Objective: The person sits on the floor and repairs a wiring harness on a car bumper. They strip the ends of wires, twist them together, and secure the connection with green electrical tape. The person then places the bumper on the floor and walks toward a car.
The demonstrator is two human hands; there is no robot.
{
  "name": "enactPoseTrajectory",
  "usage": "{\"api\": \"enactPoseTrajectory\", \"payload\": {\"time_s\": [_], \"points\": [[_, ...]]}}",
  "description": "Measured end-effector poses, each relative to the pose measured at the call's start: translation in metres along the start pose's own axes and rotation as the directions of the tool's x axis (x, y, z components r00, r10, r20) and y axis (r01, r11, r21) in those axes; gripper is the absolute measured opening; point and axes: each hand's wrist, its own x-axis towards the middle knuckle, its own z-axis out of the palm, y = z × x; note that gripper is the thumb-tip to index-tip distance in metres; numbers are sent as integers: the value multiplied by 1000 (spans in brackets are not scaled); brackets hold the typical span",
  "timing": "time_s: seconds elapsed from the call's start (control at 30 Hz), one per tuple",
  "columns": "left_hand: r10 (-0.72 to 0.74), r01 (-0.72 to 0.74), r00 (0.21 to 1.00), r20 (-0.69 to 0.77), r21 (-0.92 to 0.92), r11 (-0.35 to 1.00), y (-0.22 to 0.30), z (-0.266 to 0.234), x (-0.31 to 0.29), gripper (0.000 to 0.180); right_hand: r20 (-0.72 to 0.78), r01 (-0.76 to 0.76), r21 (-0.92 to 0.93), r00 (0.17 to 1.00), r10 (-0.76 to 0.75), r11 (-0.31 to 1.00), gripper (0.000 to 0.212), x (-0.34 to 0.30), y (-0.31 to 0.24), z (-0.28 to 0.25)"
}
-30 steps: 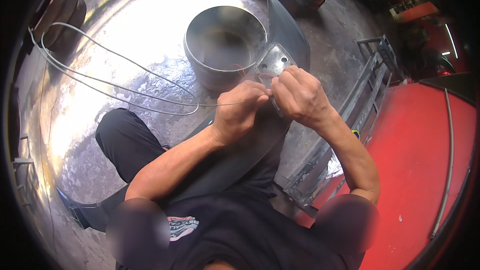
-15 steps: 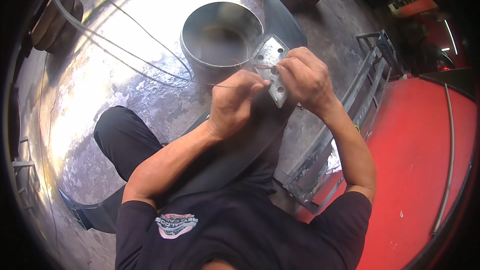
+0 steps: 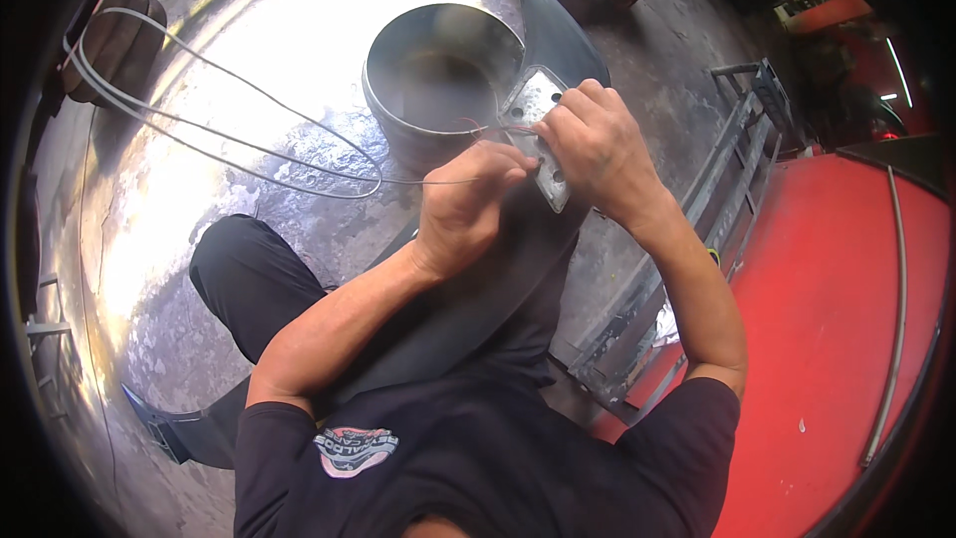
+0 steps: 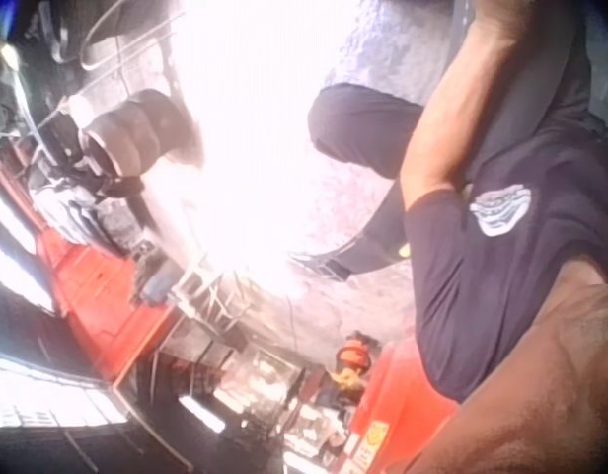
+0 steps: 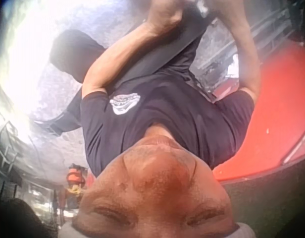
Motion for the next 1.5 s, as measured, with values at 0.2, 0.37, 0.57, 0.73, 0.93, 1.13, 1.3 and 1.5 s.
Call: {"api": "enactPoseTrajectory", "payload": {"time_s": [0.2, 0.37, 0.57, 0.73, 0.93, 1.13, 1.3, 1.5], "points": [[16, -15, 1000, -7, 61, 998, 1, -1, 4, 15, -115, -77, 160, 989, 96, 984, 13, -5, 2, 12], [46, -46, 999, 2, 101, 994, -3, 0, 2, 17, -134, -78, 201, 985, 107, 976, 13, -8, 3, 14], [36, -37, 999, 22, 60, 997, -1, 8, -1, 18, -127, -48, 127, 990, 64, 991, 15, -10, -5, 7], [-107, 105, 993, 40, 44, 993, 3, 8, 8, 15, -136, -78, 146, 986, 98, 986, 15, -12, 0, 1], [-106, 100, 994, 41, 137, 985, -2, 5, 14, 13, -183, -108, 209, 972, 147, 972, 11, -13, 2, 14], [-81, 74, 996, 42, 160, 984, -2, 4, 11, 12, -236, -27, 196, 969, 74, 980, 8, -9, -1, 14], [26, -52, 994, 106, 250, 967, -1, 1, 23, 9, -206, -132, 272, 959, 192, 953, 6, -5, -2, 11], [-94, 68, 990, 101, 229, 971, -9, -2, 28, 5, -224, -133, 277, 954, 198, 952, 5, -1, 1, 20]]}}
